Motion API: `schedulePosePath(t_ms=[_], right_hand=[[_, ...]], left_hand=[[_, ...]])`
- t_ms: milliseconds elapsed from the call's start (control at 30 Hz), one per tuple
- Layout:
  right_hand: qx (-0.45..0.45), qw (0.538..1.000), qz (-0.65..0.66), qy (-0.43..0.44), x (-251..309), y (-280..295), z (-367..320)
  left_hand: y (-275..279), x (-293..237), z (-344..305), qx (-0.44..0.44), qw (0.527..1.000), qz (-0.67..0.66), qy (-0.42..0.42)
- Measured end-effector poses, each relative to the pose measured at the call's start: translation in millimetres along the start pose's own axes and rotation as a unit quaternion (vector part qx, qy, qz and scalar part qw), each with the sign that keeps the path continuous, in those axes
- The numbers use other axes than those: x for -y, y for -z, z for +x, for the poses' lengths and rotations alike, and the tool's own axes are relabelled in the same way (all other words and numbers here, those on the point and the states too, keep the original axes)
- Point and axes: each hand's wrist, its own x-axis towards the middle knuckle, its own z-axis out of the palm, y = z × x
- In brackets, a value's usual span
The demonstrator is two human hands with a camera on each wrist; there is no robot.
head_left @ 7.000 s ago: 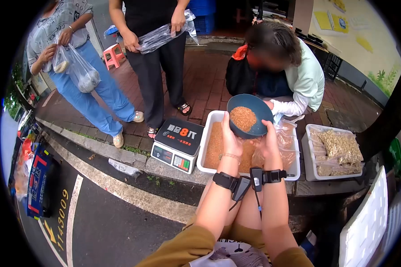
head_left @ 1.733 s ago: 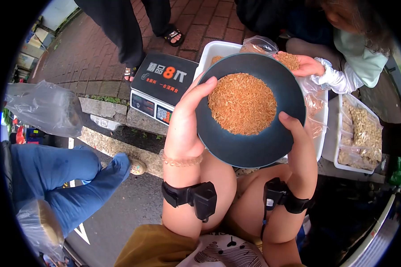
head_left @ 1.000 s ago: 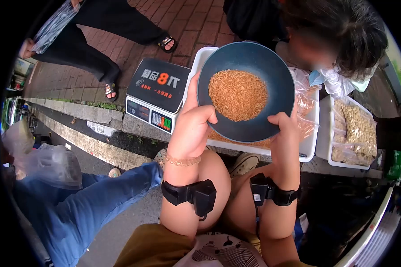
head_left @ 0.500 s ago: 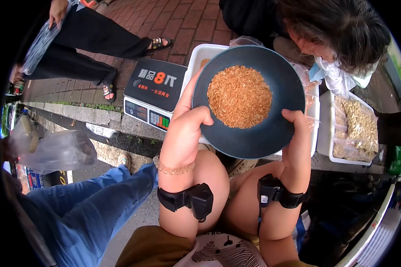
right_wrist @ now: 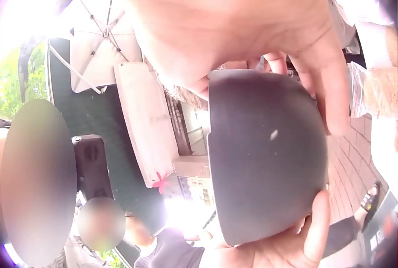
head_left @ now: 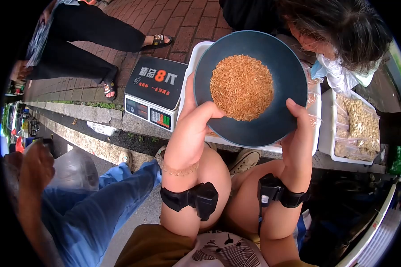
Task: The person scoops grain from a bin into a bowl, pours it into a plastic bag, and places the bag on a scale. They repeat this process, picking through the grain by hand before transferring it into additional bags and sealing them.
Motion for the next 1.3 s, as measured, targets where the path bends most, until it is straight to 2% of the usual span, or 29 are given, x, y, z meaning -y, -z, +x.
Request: schedulePosePath(t_ms=[133, 233, 300, 433, 533, 600, 700, 767, 800, 867, 900, 1000, 1167, 1200, 1267, 1300], right_hand=[[0.031, 0.999, 0.014, -0.008, 0.8, 4.1, 3.7], [0.026, 0.999, 0.033, -0.013, -1.0, 4.7, 5.8], [0.02, 0.999, 0.035, -0.006, -2.5, 6.3, 6.8], [0.056, 0.998, -0.009, -0.02, 1.4, 7.8, 2.8], [0.07, 0.997, -0.02, -0.031, 3.1, 11.2, 1.6], [0.081, 0.995, -0.026, -0.043, 3.9, 11.9, 1.1], [0.107, 0.994, -0.016, 0.005, 6.9, 9.7, -0.3], [0.11, 0.984, -0.043, 0.13, 11.6, 4.7, -5.0], [0.11, 0.985, -0.043, 0.129, 9.8, 5.6, -4.2], [0.08, 0.989, -0.114, 0.058, 4.8, 6.2, -0.4], [0.081, 0.986, -0.14, 0.039, 6.2, 6.5, -0.5], [0.079, 0.988, -0.09, 0.093, 9.9, 0.3, -6.0], [0.075, 0.992, -0.077, 0.068, 5.9, 4.0, -1.2], [0.062, 0.992, -0.079, 0.071, 5.2, 4.2, -1.4], [0.086, 0.979, -0.056, 0.175, 9.3, 5.0, -10.2], [0.099, 0.973, -0.051, 0.204, 8.3, 4.5, -9.4]], left_hand=[[-1.9, -7.9, 0.3, 0.021, 0.999, -0.012, 0.028], [-6.9, -1.8, 1.0, -0.015, 0.999, 0.001, 0.035], [-10.4, 4.9, 2.0, -0.026, 0.999, 0.002, -0.032], [-10.0, 1.4, 2.4, 0.0, 0.998, -0.005, -0.065], [2.2, -1.2, 5.8, 0.047, 0.998, -0.043, 0.024], [-1.4, -3.4, 1.3, 0.034, 0.998, -0.025, 0.044], [-6.1, -1.9, -2.0, -0.007, 1.0, 0.006, 0.024], [-4.7, -1.5, -1.4, 0.039, 0.997, -0.035, -0.055], [-2.9, 3.6, 2.2, 0.038, 0.997, -0.035, -0.054], [2.2, 15.0, 13.2, 0.011, 0.998, 0.055, -0.028], [2.2, 12.9, 12.9, 0.021, 0.994, 0.091, -0.05], [-4.0, 2.8, 3.2, -0.01, 0.996, 0.074, -0.055], [-5.0, 1.8, 4.4, 0.005, 0.998, 0.056, -0.03], [-8.0, -1.9, -0.5, 0.022, 0.997, 0.045, -0.057], [-11.7, -4.0, -7.5, 0.028, 0.995, 0.011, -0.095], [-11.2, 1.2, -3.5, 0.028, 0.996, 0.005, -0.088]])
